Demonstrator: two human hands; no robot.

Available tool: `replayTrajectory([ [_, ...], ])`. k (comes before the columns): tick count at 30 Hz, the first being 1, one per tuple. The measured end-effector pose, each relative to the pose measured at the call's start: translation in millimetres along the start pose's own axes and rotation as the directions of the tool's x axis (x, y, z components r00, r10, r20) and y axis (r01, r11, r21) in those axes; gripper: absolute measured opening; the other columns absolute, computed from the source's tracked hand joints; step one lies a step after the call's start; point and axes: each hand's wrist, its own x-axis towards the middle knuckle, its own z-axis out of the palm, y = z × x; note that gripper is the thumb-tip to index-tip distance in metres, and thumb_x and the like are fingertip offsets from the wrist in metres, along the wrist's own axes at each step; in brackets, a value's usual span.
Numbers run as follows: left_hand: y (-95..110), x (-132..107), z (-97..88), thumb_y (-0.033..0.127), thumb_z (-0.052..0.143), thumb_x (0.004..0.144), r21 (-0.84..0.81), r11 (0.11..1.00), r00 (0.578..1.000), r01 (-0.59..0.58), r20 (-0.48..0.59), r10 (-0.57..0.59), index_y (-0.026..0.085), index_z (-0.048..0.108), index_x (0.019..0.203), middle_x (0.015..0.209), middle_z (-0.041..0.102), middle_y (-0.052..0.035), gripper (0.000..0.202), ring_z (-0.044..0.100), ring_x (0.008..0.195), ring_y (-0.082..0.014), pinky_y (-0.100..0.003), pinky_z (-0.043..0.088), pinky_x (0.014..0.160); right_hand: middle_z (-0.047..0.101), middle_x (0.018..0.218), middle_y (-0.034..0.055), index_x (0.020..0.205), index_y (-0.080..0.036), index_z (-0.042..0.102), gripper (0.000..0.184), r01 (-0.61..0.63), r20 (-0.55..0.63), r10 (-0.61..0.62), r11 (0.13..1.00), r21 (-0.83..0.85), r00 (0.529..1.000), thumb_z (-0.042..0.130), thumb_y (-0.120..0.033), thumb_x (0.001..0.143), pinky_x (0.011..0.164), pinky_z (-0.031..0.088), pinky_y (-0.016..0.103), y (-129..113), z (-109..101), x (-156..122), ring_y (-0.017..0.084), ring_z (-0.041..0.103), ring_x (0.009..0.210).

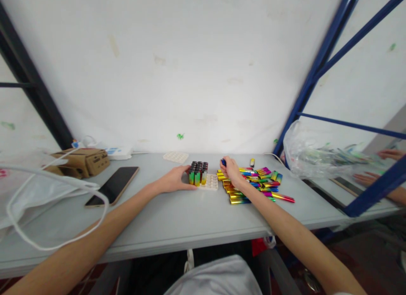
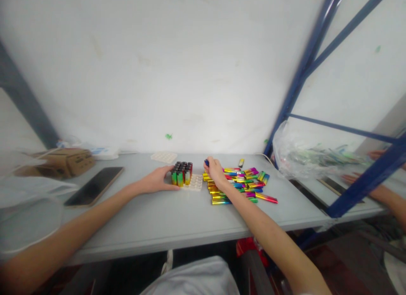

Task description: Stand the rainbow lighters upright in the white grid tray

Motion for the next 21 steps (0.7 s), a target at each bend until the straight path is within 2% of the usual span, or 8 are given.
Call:
replayTrajectory([
  [4,0.7,-0.1,-0.3,0.065,0.078,0.069,0.009,1.0,1.0,0.007,0.014,-0.007,0.014,0.058,0.129,0.127,0.068,-0.0158,0.081,0.064,0.113,-0.0336,-0.044,0.048,0.099,0.029,0.048,-0.0058,0.057,-0.023,0.04,0.058,0.012,0.022,-0.01,0.998,-0.058,1.0,0.039,-0.069,0.092,0.045,0.02,0.026,0.1,-1.1,1.4,0.01,0.025,0.043],
  [7,0.8,-0.2,-0.2,0.065,0.078,0.069,-0.003,1.0,1.0,-0.003,0.005,0.003,0.015,0.059,0.128,0.127,0.069,-0.0153,0.08,0.064,0.113,-0.0332,-0.043,0.048,0.099,0.036,0.054,-0.0054,0.07,-0.02,0.053,0.064,0.078,0.07,-0.069,0.988,-0.135,0.995,0.031,-0.075,0.093,0.047,0.028,0.025,1.5,-3.0,1.8,0.011,0.035,0.046],
  [9,0.6,-0.1,0.0,0.065,0.078,0.068,-0.015,1.0,1.0,-0.014,0.0,0.014,0.016,0.06,0.127,0.125,0.07,-0.0137,0.079,0.065,0.111,-0.033,-0.042,0.049,0.098,0.044,0.059,-0.0045,0.085,-0.019,0.061,0.064,0.159,0.098,-0.14,0.962,-0.224,0.985,0.027,-0.073,0.097,0.05,0.033,0.025,1.4,-4.1,0.7,0.012,0.043,0.05],
  [11,-0.2,0.1,0.4,0.066,0.078,0.068,-0.015,1.0,1.0,-0.017,0.0,0.017,0.017,0.06,0.126,0.123,0.07,-0.0125,0.079,0.065,0.111,-0.0329,-0.042,0.049,0.097,0.052,0.065,-0.0032,0.095,-0.02,0.063,0.059,0.258,0.128,-0.226,0.901,-0.35,0.966,0.029,-0.068,0.1,0.056,0.039,0.025,-0.3,-4.3,-1.5,0.013,0.05,0.055],
  [14,-2.3,0.7,1.3,0.067,0.077,0.068,-0.006,1.0,1.0,-0.027,0.001,0.027,0.017,0.06,0.126,0.121,0.071,-0.0119,0.079,0.066,0.108,-0.0326,-0.041,0.05,0.095,0.063,0.077,0.0012,0.093,-0.019,0.063,0.047,0.418,0.177,-0.384,0.75,-0.513,0.906,0.042,-0.061,0.1,0.067,0.044,0.027,-5.5,-3.0,-5.9,0.015,0.059,0.07],
  [17,-4.8,1.1,2.0,0.067,0.077,0.069,-0.016,0.998,0.998,-0.058,0.0,0.058,0.017,0.061,0.123,0.117,0.072,-0.0105,0.075,0.066,0.105,-0.0312,-0.04,0.05,0.091,0.067,0.087,0.0049,0.092,-0.019,0.064,0.04,0.529,0.231,-0.492,0.639,-0.559,0.839,0.05,-0.055,0.099,0.075,0.046,0.029,-10.8,-1.3,-10.7,0.018,0.061,0.081],
  [21,-6.2,1.0,2.3,0.067,0.078,0.07,-0.022,0.998,0.998,-0.065,-0.006,0.065,0.02,0.062,0.119,0.114,0.072,-0.0081,0.07,0.066,0.103,-0.0305,-0.038,0.051,0.088,0.067,0.073,0.0011,0.095,-0.019,0.066,0.034,0.54,0.27,-0.474,0.652,-0.532,0.838,0.055,-0.051,0.098,0.068,0.046,0.028,-15.0,0.8,-17.7,0.016,0.061,0.068],
])
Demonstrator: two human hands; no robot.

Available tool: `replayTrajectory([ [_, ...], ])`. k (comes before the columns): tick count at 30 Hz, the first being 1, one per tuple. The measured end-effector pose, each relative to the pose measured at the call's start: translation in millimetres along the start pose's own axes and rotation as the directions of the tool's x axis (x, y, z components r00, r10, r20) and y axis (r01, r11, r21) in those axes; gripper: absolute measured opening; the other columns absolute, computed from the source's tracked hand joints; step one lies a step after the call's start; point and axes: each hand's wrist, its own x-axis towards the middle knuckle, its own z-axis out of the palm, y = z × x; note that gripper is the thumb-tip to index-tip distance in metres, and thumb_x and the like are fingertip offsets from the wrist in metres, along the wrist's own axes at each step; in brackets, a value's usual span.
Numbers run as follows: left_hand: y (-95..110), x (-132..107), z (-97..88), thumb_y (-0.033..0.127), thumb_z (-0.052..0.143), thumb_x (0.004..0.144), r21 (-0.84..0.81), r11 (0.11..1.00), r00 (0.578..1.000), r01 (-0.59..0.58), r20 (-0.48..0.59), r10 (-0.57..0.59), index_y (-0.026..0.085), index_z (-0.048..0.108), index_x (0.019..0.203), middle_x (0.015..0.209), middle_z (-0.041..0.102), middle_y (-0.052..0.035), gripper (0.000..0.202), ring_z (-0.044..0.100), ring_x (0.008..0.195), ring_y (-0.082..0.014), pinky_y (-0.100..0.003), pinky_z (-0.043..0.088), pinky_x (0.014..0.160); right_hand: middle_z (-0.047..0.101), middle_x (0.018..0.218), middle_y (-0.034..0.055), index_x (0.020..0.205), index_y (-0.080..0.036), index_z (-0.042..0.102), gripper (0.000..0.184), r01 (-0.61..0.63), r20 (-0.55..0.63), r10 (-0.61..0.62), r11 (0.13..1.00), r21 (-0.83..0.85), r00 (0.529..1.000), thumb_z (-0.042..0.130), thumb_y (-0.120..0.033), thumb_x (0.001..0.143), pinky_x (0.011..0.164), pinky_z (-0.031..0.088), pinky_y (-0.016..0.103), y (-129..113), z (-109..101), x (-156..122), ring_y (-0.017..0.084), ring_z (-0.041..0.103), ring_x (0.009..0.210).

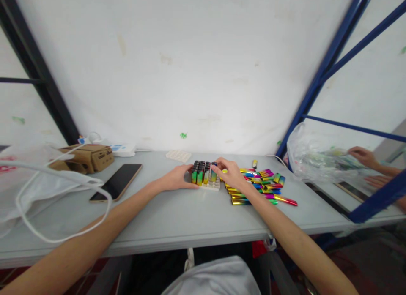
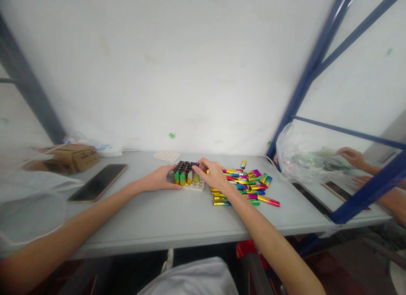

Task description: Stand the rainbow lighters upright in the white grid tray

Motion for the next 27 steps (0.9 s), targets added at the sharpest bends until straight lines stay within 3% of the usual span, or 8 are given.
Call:
replayTrajectory([
  [4,1.1,-0.4,-0.1,0.065,0.078,0.069,0.0,1.0,1.0,0.002,-0.004,-0.002,0.019,0.062,0.119,0.114,0.072,-0.0091,0.07,0.066,0.103,-0.0311,-0.038,0.05,0.088,0.073,0.076,0.0019,0.096,-0.019,0.067,0.03,-0.002,0.038,-0.001,0.997,0.081,0.999,0.061,-0.049,0.094,0.068,0.05,0.028,-6.5,0.8,-2.3,0.017,0.067,0.069],
  [10,1.9,-0.8,0.2,0.064,0.079,0.07,0.013,1.0,1.0,0.018,0.0,-0.018,0.017,0.061,0.121,0.116,0.072,-0.0096,0.071,0.066,0.104,-0.0308,-0.038,0.05,0.089,0.073,0.073,-0.0008,0.096,-0.022,0.059,0.029,-0.03,0.202,0.011,0.995,0.092,0.979,0.069,-0.047,0.09,0.062,0.048,0.026,-8.4,0.8,-1.9,0.016,0.069,0.065],
  [27,3.0,-0.5,-0.9,0.064,0.078,0.07,0.006,1.0,1.0,0.004,0.003,-0.004,0.018,0.061,0.123,0.115,0.071,-0.009,0.072,0.066,0.103,-0.0306,-0.039,0.049,0.09,0.067,0.074,-0.004,0.122,-0.024,0.059,0.038,0.027,0.313,-0.045,0.998,0.059,0.949,0.07,-0.041,0.091,0.066,0.049,0.026,-9.9,-2.5,-0.3,0.016,0.065,0.068],
])
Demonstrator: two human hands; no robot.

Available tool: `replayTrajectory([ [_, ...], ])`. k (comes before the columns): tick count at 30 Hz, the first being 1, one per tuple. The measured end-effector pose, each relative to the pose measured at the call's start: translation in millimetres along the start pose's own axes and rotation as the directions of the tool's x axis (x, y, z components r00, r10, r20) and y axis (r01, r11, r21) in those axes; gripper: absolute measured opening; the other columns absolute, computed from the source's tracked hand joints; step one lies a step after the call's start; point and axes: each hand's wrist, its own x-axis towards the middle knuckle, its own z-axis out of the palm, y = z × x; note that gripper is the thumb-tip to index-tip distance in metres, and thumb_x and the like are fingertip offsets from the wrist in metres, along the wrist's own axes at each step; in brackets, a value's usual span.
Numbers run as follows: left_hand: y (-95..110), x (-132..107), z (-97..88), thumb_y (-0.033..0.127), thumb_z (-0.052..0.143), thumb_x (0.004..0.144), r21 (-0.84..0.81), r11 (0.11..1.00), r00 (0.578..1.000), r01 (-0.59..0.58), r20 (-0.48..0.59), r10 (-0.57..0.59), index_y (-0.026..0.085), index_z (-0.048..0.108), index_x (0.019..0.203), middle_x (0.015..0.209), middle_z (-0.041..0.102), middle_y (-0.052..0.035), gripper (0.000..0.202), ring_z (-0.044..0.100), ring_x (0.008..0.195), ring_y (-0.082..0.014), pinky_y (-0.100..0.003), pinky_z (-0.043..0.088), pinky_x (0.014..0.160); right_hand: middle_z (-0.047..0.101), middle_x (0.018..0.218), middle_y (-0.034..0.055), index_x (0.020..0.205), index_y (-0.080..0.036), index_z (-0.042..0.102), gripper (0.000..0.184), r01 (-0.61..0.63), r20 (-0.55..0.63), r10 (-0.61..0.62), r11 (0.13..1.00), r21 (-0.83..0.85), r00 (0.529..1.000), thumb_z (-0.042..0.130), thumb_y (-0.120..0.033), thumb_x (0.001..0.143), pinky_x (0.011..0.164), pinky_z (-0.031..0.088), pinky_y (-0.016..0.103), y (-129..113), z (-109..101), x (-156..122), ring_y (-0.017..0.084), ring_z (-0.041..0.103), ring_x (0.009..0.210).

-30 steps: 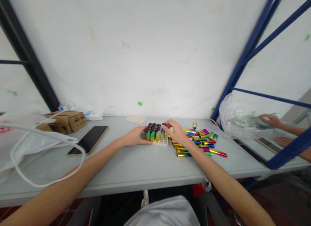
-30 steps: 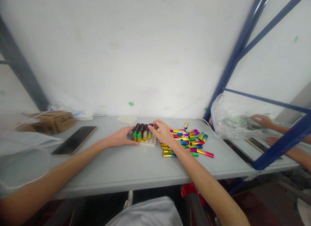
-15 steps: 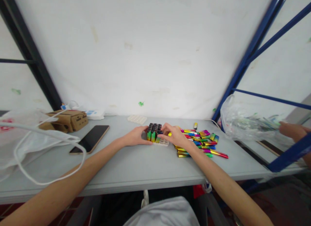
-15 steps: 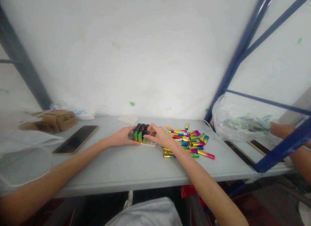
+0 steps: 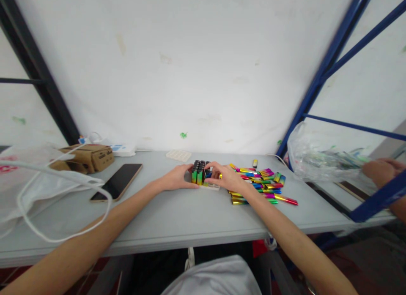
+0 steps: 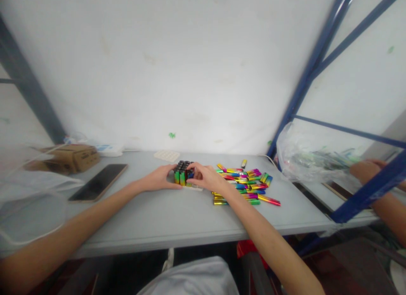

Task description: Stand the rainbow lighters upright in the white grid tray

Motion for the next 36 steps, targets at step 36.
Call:
replayTrajectory([
  [36,-1.2,0.4,-0.5,0.07,0.076,0.069,0.044,0.998,0.999,0.044,0.006,-0.045,0.018,0.061,0.12,0.119,0.071,-0.0113,0.075,0.066,0.107,-0.0331,-0.04,0.051,0.092,0.069,0.092,0.0068,0.096,-0.019,0.058,0.015,-0.346,-0.333,0.282,0.926,-0.151,0.9,0.056,-0.033,0.094,0.075,0.049,0.032,115.3,-38.1,-11.4,0.019,0.065,0.078],
])
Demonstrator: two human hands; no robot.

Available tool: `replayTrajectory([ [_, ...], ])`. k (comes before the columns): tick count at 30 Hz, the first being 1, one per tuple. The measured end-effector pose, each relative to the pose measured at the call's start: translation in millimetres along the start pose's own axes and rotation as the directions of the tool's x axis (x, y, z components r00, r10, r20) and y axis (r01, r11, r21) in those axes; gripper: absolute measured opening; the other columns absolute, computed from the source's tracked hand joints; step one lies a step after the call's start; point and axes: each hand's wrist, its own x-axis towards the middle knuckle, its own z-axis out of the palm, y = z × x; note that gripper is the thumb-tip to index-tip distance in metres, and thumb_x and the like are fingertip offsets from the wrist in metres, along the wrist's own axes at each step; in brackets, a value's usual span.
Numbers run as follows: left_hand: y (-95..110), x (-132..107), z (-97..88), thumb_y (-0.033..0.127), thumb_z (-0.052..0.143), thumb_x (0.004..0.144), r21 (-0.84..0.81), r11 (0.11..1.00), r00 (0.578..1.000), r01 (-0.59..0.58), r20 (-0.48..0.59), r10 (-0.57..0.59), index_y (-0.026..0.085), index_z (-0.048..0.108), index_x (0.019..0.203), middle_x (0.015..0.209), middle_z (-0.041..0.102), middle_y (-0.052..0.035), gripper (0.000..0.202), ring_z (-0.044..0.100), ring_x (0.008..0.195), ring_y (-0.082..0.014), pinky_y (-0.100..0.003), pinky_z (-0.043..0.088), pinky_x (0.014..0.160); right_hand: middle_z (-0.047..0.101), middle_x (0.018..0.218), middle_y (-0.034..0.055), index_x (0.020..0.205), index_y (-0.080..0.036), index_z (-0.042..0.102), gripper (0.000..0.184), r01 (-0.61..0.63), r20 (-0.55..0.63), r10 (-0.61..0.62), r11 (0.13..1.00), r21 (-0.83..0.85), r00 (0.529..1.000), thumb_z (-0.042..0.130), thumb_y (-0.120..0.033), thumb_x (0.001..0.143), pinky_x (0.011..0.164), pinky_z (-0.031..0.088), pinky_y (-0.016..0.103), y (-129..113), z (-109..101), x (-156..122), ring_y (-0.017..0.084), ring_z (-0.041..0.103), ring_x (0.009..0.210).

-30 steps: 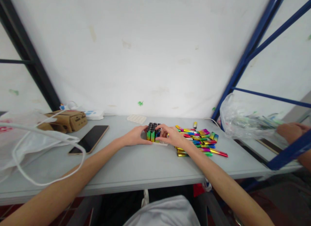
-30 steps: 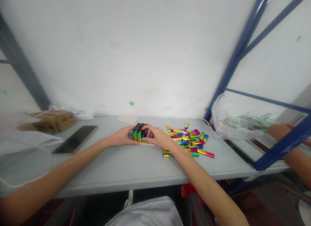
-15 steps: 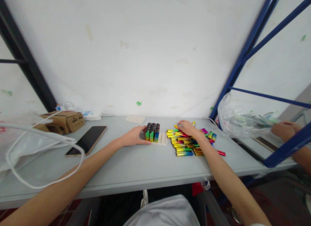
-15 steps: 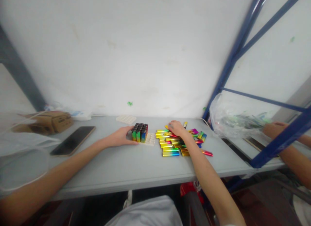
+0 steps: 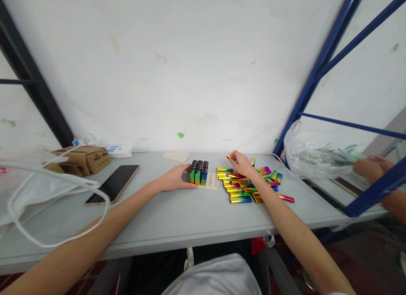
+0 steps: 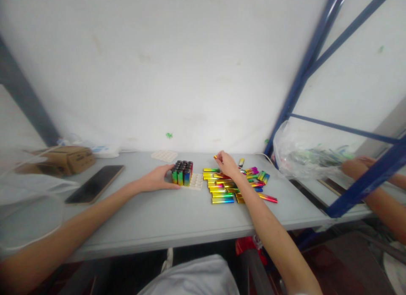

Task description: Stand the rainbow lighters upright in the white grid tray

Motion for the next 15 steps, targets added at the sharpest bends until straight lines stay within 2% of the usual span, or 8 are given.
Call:
replayTrajectory([
  [2,1.5,-0.2,-0.6,0.07,0.076,0.068,-0.013,1.0,1.0,-0.002,0.001,0.002,0.018,0.062,0.119,0.118,0.071,-0.0109,0.074,0.066,0.107,-0.0333,-0.041,0.051,0.092,0.067,0.094,0.0038,0.101,-0.02,0.056,0.025,-0.018,-0.047,0.029,0.974,0.227,0.998,0.052,-0.044,0.095,0.067,0.049,0.03,-9.6,2.8,0.5,0.015,0.063,0.068],
  [5,3.1,-0.4,-0.9,0.069,0.077,0.067,-0.017,1.0,1.0,0.005,-0.006,-0.005,0.017,0.061,0.122,0.12,0.071,-0.0121,0.076,0.066,0.11,-0.034,-0.042,0.05,0.096,0.066,0.09,0.0004,0.105,-0.021,0.058,0.04,-0.092,0.013,0.097,0.876,0.474,0.995,0.059,-0.058,0.088,0.057,0.045,0.026,-26.2,6.9,-1.4,0.012,0.056,0.058],
  [7,3.8,-0.5,-1.0,0.068,0.077,0.067,-0.013,1.0,1.0,0.016,-0.005,-0.016,0.017,0.06,0.124,0.123,0.07,-0.0133,0.079,0.065,0.111,-0.034,-0.042,0.049,0.098,0.067,0.085,-0.0004,0.105,-0.021,0.06,0.047,-0.147,0.059,0.137,0.82,0.553,0.989,0.07,-0.059,0.079,0.056,0.043,0.025,-36.5,9.9,-3.6,0.012,0.055,0.06],
  [10,4.9,-0.7,-1.4,0.067,0.077,0.068,-0.022,1.0,1.0,0.013,0.004,-0.013,0.017,0.06,0.125,0.122,0.071,-0.0127,0.077,0.066,0.11,-0.0332,-0.043,0.05,0.097,0.067,0.08,-0.0003,0.095,-0.019,0.063,0.048,-0.172,0.049,0.182,0.762,0.624,0.982,0.081,-0.055,0.069,0.059,0.04,0.024,-47.5,14.9,-6.1,0.013,0.055,0.066],
  [15,4.6,-0.7,-1.1,0.067,0.078,0.068,-0.024,1.0,1.0,0.011,0.0,-0.011,0.017,0.058,0.128,0.123,0.07,-0.0132,0.081,0.065,0.112,-0.0336,-0.043,0.049,0.099,0.068,0.078,0.0006,0.086,-0.017,0.067,0.042,-0.192,0.063,0.208,0.692,0.696,0.976,0.084,-0.05,0.065,0.066,0.042,0.027,-55.9,19.0,-8.7,0.014,0.058,0.072],
])
